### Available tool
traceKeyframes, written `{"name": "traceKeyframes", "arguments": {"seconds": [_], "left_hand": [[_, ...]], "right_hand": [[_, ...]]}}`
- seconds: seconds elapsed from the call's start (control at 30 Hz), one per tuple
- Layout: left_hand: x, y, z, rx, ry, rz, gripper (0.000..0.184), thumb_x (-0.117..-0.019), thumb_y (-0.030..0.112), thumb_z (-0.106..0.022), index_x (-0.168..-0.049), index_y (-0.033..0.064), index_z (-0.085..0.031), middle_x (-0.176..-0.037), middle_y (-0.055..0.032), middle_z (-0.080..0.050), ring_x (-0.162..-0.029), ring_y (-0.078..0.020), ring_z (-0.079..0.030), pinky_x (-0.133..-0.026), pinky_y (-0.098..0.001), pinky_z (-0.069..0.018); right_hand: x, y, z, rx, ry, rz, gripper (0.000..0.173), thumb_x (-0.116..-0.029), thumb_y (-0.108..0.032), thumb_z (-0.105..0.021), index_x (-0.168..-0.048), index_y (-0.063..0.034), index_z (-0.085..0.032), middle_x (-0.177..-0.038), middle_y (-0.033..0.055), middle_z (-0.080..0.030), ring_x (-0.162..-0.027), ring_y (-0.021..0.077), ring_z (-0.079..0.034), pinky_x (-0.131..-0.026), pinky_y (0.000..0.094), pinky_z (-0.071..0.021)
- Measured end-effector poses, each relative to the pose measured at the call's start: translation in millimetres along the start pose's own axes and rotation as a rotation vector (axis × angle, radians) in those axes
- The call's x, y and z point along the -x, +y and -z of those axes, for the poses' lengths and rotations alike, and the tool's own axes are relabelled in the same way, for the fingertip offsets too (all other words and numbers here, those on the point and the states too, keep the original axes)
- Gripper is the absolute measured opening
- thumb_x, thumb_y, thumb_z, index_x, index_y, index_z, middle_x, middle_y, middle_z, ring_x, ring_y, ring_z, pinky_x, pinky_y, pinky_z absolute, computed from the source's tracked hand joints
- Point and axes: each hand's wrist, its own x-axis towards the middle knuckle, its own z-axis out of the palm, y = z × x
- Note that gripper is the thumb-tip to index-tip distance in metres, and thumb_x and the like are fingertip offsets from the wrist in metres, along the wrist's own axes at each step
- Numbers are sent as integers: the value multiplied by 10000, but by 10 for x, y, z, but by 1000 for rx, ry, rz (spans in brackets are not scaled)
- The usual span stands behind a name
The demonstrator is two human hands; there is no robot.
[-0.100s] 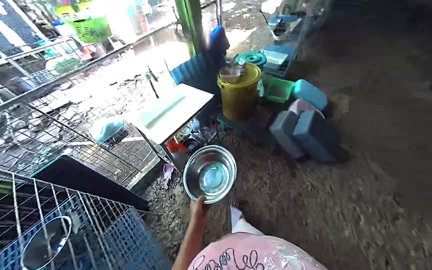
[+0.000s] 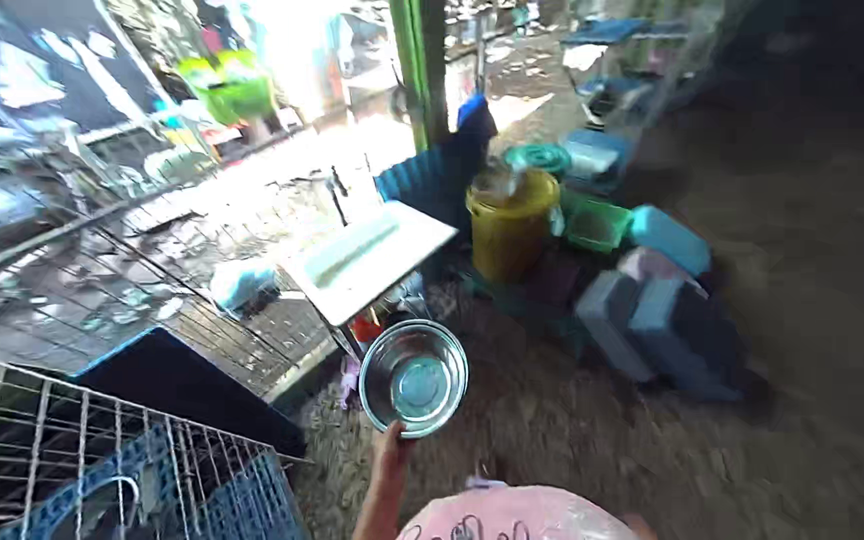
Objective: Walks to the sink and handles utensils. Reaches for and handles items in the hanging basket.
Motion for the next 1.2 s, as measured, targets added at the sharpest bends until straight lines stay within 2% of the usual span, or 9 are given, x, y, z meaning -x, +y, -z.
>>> {"name": "traceKeyframes", "arguments": {"seconds": [0.1,0.23,0.43,0.63,0.8,0.9,1.03,1.13,1.2], "left_hand": [[-575,532,-307,-11,126,-91,597,-981,-33,-512,-1523,27,-271,-1038,-237,-618,-723,-249,-678,-630,-375,-601],[-1266,1163,-791,-3,245,-162,665,-997,-16,-521,-1574,63,-201,-1081,-239,-599,-715,-228,-656,-624,-349,-577],[-2811,1756,-1124,68,258,-212,638,-978,-22,-525,-1548,47,-246,-1184,-280,-597,-860,-304,-680,-716,-423,-600],[-4433,2129,-1508,-56,256,-86,681,-980,-7,-563,-1576,68,-243,-1291,-337,-565,-949,-404,-685,-785,-517,-599],[-5325,2335,-1777,-140,209,77,651,-959,2,-589,-1552,63,-329,-1284,-325,-568,-939,-392,-666,-779,-502,-581],[-5750,2417,-1791,-190,168,143,634,-962,-8,-568,-1549,59,-338,-1284,-311,-573,-968,-388,-660,-800,-509,-573],[-6107,2451,-1726,-259,130,220,647,-981,68,-590,-1556,73,-295,-1305,-309,-565,-1034,-398,-640,-837,-527,-556],[-6136,2663,-1728,-501,173,48,906,-935,118,-698,-1634,78,-122,-1479,-338,-448,-1302,-462,-521,-1018,-603,-470],[-6057,2904,-1796,-607,219,-223,854,-917,110,-683,-1608,-10,-197,-1544,-359,-357,-1421,-489,-395,-1148,-605,-364]], "right_hand": [[-886,-1535,922,-125,226,458,414,-1052,-205,-577,-1334,98,-597,-1330,338,-606,-1282,472,-572,-1108,614,-423],[55,-4289,2040,86,264,924,479,-1072,-227,-527,-1460,51,-488,-1436,289,-548,-1352,412,-530,-1151,539,-399],[686,-7278,1847,379,296,1520,712,-979,-287,-691,-1551,6,-385,-1571,273,-405,-1434,422,-441,-1168,565,-384],[937,-9509,1818,306,471,1649,727,-946,-312,-718,-1545,-28,-421,-1596,287,-361,-1448,444,-416,-1154,579,-392],[586,-10679,1808,295,429,1536,624,-995,-407,-648,-1465,-15,-527,-1582,230,-417,-1492,458,-317,-1196,609,-304],[286,-10893,1733,39,552,1772,314,-961,-239,-665,-903,62,-735,-949,249,-706,-1046,439,-650,-979,553,-492],[-11,-11006,1784,-208,438,2127,318,-866,-125,-668,-592,30,-621,-698,186,-655,-857,374,-668,-875,489,-511],[-52,-11080,1820,-224,245,2260,353,-834,-110,-665,-520,5,-551,-683,180,-639,-872,357,-662,-866,452,-510],[-73,-11081,1857,-204,176,2303,343,-812,-99,-668,-511,-2,-537,-673,174,-626,-857,347,-652,-845,438,-503]]}}
